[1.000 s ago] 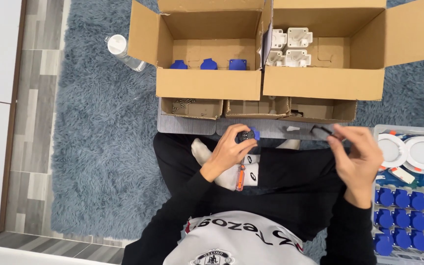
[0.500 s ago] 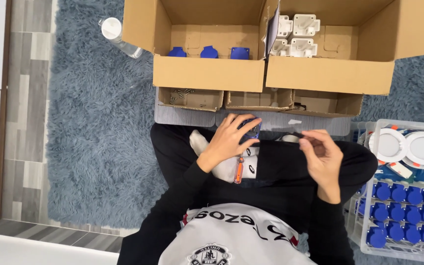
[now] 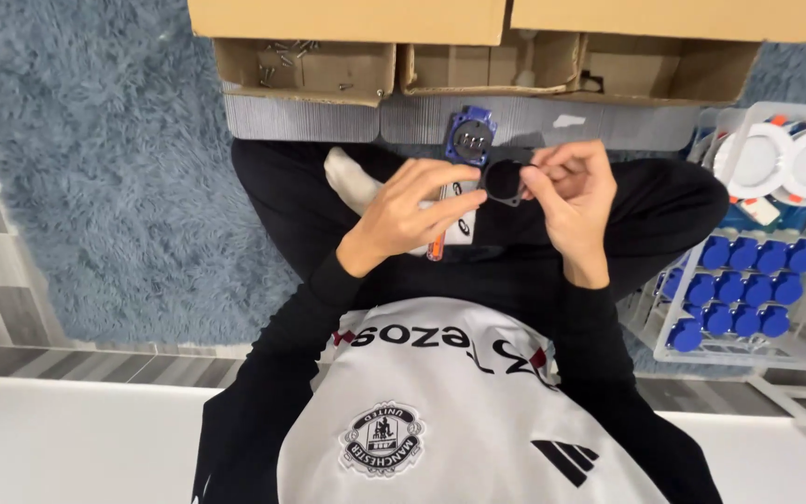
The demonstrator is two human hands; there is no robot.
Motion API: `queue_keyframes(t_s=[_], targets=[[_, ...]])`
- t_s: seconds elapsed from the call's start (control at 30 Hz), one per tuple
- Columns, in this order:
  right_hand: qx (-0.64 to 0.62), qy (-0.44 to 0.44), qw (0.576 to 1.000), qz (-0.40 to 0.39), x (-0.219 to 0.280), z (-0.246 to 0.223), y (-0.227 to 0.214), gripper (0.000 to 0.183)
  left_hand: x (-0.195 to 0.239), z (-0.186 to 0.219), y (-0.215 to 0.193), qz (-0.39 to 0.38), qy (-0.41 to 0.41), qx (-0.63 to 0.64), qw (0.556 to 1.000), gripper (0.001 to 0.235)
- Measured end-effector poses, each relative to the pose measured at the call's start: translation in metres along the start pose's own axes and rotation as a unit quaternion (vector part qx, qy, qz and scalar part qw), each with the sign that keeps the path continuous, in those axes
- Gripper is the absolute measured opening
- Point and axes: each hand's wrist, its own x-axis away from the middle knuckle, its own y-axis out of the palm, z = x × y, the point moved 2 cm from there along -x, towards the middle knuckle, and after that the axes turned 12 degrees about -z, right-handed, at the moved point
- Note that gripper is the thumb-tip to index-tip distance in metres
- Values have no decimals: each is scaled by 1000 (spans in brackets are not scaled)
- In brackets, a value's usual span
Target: Assembling electrical socket components by fitting inserts into housings and using a screwdriver to secure them.
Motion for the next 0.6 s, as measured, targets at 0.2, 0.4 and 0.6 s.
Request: queue_keyframes(t_s=[0.2,0.4,0.6], targets=[[-52,24,998,-34,-5,16,19,28,3,-7,-5,15,6,53,998,17],[33,-98,992,-74,-24,-18,35,28,-7,-15,-11,72,9,75,995,13],[271,-217,937,-20,-21,-19,40,18,-18,-29,-8,106,-1,116,988,10]])
